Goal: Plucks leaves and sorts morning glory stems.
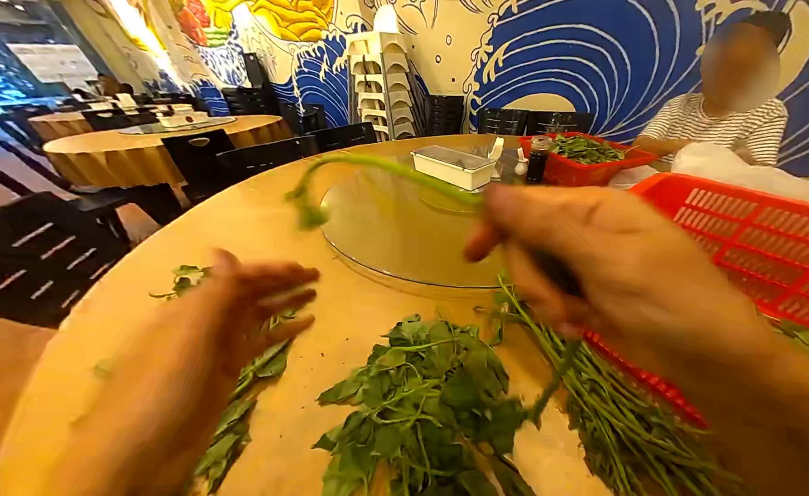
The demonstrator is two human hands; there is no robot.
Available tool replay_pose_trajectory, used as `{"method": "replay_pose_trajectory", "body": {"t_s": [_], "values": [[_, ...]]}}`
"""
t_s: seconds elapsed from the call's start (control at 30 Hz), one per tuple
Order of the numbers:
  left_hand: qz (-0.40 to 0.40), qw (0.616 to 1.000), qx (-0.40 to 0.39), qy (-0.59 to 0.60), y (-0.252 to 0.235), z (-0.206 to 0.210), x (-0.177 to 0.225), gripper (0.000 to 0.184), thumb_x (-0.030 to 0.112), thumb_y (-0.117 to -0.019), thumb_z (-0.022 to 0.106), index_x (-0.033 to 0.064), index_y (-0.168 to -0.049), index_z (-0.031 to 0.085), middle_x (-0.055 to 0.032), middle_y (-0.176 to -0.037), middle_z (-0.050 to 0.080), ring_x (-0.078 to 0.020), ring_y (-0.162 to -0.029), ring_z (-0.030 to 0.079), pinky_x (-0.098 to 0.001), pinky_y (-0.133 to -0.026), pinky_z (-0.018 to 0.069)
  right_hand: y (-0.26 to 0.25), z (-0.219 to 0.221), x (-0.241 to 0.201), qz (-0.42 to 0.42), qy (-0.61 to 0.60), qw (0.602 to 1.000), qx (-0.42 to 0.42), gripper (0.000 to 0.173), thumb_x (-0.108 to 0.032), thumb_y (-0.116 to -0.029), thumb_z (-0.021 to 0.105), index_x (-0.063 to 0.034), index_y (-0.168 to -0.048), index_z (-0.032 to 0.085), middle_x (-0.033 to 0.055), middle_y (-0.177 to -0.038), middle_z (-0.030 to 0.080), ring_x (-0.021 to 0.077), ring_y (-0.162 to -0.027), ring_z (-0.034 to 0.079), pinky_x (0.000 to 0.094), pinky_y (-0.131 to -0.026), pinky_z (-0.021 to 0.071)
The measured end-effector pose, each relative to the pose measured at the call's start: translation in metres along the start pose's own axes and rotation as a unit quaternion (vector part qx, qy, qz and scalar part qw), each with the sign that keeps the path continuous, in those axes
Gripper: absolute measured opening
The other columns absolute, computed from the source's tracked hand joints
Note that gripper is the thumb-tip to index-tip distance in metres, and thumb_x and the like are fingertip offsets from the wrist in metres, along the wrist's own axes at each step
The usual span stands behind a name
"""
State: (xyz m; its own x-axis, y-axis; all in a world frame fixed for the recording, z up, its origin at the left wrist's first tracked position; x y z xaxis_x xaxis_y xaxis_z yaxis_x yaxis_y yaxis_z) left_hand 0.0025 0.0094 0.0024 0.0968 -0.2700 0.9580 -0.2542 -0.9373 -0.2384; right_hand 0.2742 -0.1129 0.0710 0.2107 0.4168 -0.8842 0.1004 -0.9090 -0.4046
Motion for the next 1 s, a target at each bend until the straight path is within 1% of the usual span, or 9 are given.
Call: {"method": "replay_pose_trajectory", "body": {"t_s": [0.1, 0.2, 0.33, 0.47, 0.57, 0.7, 0.83, 0.9, 1.0], "values": [[-0.017, 0.985, -0.11, -0.134, 0.013, 0.031, -0.046, 0.043, 0.044, -0.1038, 0.05, 0.0123, -0.128, 0.066, -0.0038, -0.127, 0.068, -0.0217, -0.119, 0.064, -0.0484, -0.099, 0.0535, 0.019, -0.041, 0.007, 0.042, 0.011, 0.993, 0.11, 0.038, -0.029, -0.1122, 0.037, -0.0077, -0.106, 0.068, -0.0087, -0.055, 0.046, -0.0035, -0.039, 0.038, 0.0115, -0.035, 0.0366], [0.043, 0.938, -0.227, -0.26, 0.03, 0.066, -0.072, 0.066, 0.061, -0.0963, 0.055, 0.0185, -0.147, 0.056, -0.0127, -0.153, 0.05, -0.0367, -0.144, 0.042, -0.0644, -0.114, 0.0353, 0.041, -0.063, 0.02, 0.09, 0.046, 0.979, 0.176, 0.035, -0.025, -0.111, 0.04, -0.009, -0.109, 0.071, -0.0052, -0.052, 0.052, -0.0015, -0.034, 0.04, 0.0139, -0.032, 0.0379], [0.047, 0.889, -0.307, -0.336, 0.049, 0.09, -0.091, 0.061, 0.057, -0.093, 0.064, 0.0251, -0.145, 0.059, -0.022, -0.166, 0.024, -0.0581, -0.15, 0.013, -0.0833, -0.109, 0.0131, 0.061, -0.063, 0.064, 0.21, 0.22, 0.94, 0.157, 0.027, -0.021, -0.108, 0.051, -0.0115, -0.13, 0.064, 0.0058, -0.063, 0.064, 0.012, -0.039, 0.053, 0.0259, -0.036, 0.0457], [0.069, 0.892, -0.318, -0.315, 0.051, 0.081, -0.1, 0.032, 0.027, -0.0973, 0.066, 0.0172, -0.127, 0.071, -0.0201, -0.165, 0.03, -0.0549, -0.15, 0.018, -0.0769, -0.112, 0.0219, 0.066, -0.04, 0.13, 0.265, 0.506, 0.817, 0.084, 0.056, -0.012, -0.1039, 0.058, -0.0088, -0.156, 0.038, 0.0212, -0.096, 0.069, 0.0373, -0.079, 0.07, 0.0525, -0.072, 0.0575], [0.091, 0.896, -0.333, -0.279, 0.052, 0.069, -0.099, 0.028, 0.017, -0.0956, 0.068, 0.0118, -0.123, 0.074, -0.0269, -0.158, 0.038, -0.057, -0.147, 0.025, -0.072, -0.114, 0.0266, 0.067, -0.029, 0.17, 0.142, 0.581, 0.796, 0.087, 0.046, 0.005, -0.0911, 0.067, -0.0021, -0.136, 0.061, 0.0347, -0.134, 0.055, 0.0525, -0.117, 0.06, 0.06, -0.092, 0.0541], [0.109, 0.899, -0.337, -0.259, 0.054, 0.062, -0.104, 0.029, 0.019, -0.0969, 0.067, 0.0119, -0.125, 0.073, -0.029, -0.156, 0.04, -0.0567, -0.145, 0.029, -0.0689, -0.114, 0.0298, 0.05, -0.02, 0.194, -0.008, 0.561, 0.826, 0.057, 0.04, 0.004, -0.0872, 0.069, -0.0105, -0.124, 0.072, 0.0282, -0.133, 0.061, 0.0489, -0.124, 0.058, 0.0624, -0.098, 0.0504], [0.099, 0.903, -0.337, -0.248, 0.057, 0.061, -0.105, 0.031, 0.02, -0.0986, 0.065, 0.0122, -0.128, 0.072, -0.0277, -0.158, 0.038, -0.0559, -0.147, 0.026, -0.0691, -0.115, 0.027, 0.025, -0.018, 0.215, 0.038, 0.544, 0.836, -0.061, 0.041, 0.004, -0.093, 0.061, -0.0175, -0.126, 0.073, 0.0254, -0.15, 0.049, 0.0451, -0.14, 0.045, 0.0629, -0.111, 0.0381], [0.103, 0.905, -0.334, -0.242, 0.058, 0.061, -0.107, 0.032, 0.022, -0.0993, 0.064, 0.0123, -0.129, 0.072, -0.0274, -0.157, 0.039, -0.0555, -0.147, 0.027, -0.0693, -0.115, 0.0279, 0.017, -0.026, 0.226, 0.018, 0.512, 0.859, -0.017, 0.016, -0.003, -0.0947, 0.065, -0.0051, -0.106, 0.076, 0.0235, -0.136, 0.061, 0.0412, -0.128, 0.057, 0.0583, -0.105, 0.0461], [0.1, 0.911, -0.327, -0.231, 0.059, 0.058, -0.108, 0.034, 0.024, -0.1, 0.063, 0.0129, -0.131, 0.07, -0.0249, -0.158, 0.04, -0.0527, -0.148, 0.027, -0.0675, -0.116, 0.0284, 0.004, -0.04, 0.211, 0.088, 0.39, 0.91, 0.111, 0.017, -0.01, -0.0989, 0.066, 0.0038, -0.107, 0.074, 0.0194, -0.114, 0.069, 0.0325, -0.103, 0.068, 0.0497, -0.092, 0.0558]]}}
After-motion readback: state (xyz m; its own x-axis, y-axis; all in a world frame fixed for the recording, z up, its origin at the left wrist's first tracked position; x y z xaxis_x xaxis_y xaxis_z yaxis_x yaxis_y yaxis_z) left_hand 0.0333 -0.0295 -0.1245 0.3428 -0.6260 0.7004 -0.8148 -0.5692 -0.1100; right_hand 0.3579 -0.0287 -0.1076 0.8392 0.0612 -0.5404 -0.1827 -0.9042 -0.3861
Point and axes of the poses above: each hand's wrist, its own y-axis away from the middle knuckle, its own z-axis out of the palm, x = y × z, the point moved 1 cm from there along -y, towards the middle knuckle
